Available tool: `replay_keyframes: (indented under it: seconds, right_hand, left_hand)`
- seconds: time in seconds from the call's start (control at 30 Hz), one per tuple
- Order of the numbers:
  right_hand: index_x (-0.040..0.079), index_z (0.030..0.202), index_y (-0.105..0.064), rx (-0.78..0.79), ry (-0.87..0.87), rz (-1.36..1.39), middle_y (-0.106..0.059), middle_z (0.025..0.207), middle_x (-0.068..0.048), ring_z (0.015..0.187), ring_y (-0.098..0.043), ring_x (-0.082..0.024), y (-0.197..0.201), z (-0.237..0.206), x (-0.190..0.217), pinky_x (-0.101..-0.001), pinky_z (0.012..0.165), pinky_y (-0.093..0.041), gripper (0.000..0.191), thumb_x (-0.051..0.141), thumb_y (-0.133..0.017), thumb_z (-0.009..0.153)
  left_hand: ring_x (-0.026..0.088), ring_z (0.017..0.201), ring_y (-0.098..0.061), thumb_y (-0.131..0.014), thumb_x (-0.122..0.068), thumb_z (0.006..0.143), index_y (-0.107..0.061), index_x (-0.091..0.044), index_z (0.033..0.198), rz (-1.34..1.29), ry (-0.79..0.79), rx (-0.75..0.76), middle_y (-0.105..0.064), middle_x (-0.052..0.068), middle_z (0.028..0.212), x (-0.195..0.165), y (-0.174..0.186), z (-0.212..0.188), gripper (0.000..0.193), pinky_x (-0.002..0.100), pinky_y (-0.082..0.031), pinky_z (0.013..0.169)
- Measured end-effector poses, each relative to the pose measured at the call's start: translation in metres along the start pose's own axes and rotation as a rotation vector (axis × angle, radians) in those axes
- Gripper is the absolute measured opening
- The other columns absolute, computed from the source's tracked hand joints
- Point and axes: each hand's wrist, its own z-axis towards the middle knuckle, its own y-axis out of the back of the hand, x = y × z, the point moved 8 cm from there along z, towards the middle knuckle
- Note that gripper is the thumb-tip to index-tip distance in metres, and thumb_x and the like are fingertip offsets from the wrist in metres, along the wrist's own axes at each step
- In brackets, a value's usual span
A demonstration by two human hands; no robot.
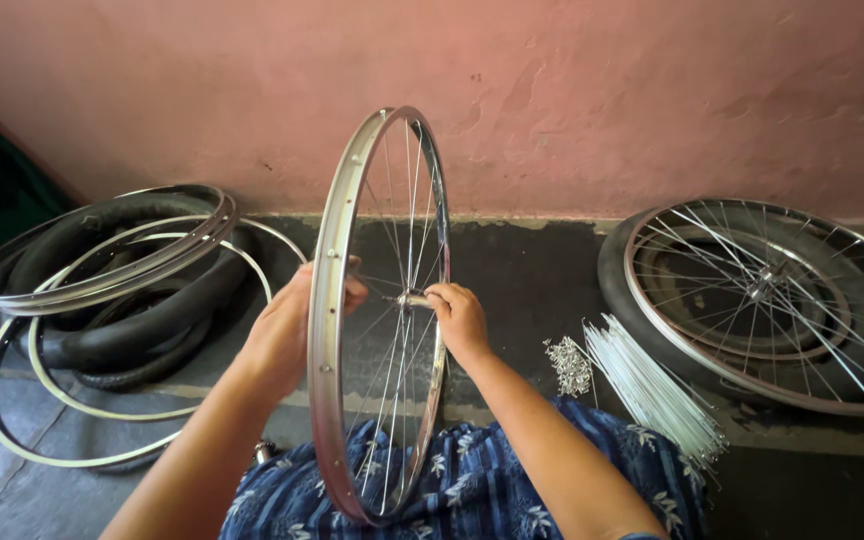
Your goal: The person sits on the floor and laces a bicycle wheel, threading spokes one at a time through the hub and into the rim holes, rotating the wheel as they work. They repeatedly take new spokes from a bundle on the floor and press each spoke head into the hub flange before guiding it to the rim.
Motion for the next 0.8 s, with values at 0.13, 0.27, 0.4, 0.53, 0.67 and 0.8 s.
replay_keyframes:
  seconds: [0.13,0.27,0.4,0.53,0.67,0.8]
  right_hand:
    - [0.007,0.099,-0.074,-0.075,0.028,0.005,-0.075,0.094,-0.007,0.088,-0.072,-0.024,0.002,-0.010,0.004,-0.0344,0.076,-0.056,0.008,0.010,-0.069,0.094]
    - [0.007,0.099,-0.073,-0.114,-0.122,0.139,-0.077,0.093,-0.007,0.084,-0.077,-0.022,0.003,-0.018,-0.005,-0.0321,0.073,-0.059,0.009,0.008,-0.065,0.097]
    - [0.007,0.101,-0.073,-0.131,-0.047,0.094,-0.076,0.095,-0.009,0.086,-0.077,-0.024,0.011,-0.020,0.002,-0.0327,0.073,-0.059,0.009,0.007,-0.065,0.096]
    - [0.006,0.104,-0.071,-0.078,0.060,0.028,-0.075,0.101,-0.010,0.093,-0.076,-0.027,0.018,-0.021,0.010,-0.0346,0.080,-0.061,0.014,0.002,-0.062,0.094]
    - [0.006,0.103,-0.072,-0.045,0.136,-0.105,-0.074,0.104,-0.011,0.096,-0.072,-0.032,0.021,-0.021,0.013,-0.0393,0.083,-0.059,0.017,-0.001,-0.063,0.091]
    - [0.006,0.104,-0.072,-0.035,0.154,-0.098,-0.074,0.107,-0.012,0.099,-0.072,-0.032,0.026,-0.024,0.011,-0.0394,0.086,-0.059,0.019,-0.002,-0.063,0.090]
  left_hand:
    - [0.021,0.122,-0.059,-0.056,-0.029,0.095,-0.043,-0.002,0.148,0.223,-0.046,-0.129,-0.066,0.011,0.124,-0.021,-0.032,-0.037,0.061,0.034,-0.042,0.109]
    - [0.022,0.124,-0.057,-0.069,-0.005,0.082,-0.041,-0.002,0.147,0.492,-0.215,-0.127,-0.063,0.013,0.128,-0.033,-0.057,-0.050,0.071,0.039,-0.042,0.111]
    - [0.021,0.126,-0.058,-0.064,0.002,0.081,-0.044,-0.001,0.142,0.311,-0.148,-0.092,-0.059,0.012,0.135,-0.023,-0.060,-0.050,0.065,0.037,-0.046,0.109]
    - [0.019,0.112,-0.062,-0.062,0.004,0.080,-0.045,-0.003,0.140,0.247,-0.058,-0.134,-0.059,0.011,0.134,-0.014,-0.062,-0.051,0.063,0.033,-0.052,0.091]
    - [0.015,0.103,-0.062,-0.061,0.005,0.079,-0.048,-0.003,0.140,0.244,-0.052,-0.132,-0.060,0.009,0.133,-0.011,-0.067,-0.056,0.063,0.030,-0.052,0.081]
    - [0.015,0.095,-0.061,-0.063,0.005,0.078,-0.052,-0.005,0.140,0.248,-0.075,-0.137,-0.061,0.009,0.128,-0.008,-0.066,-0.060,0.064,0.028,-0.049,0.077]
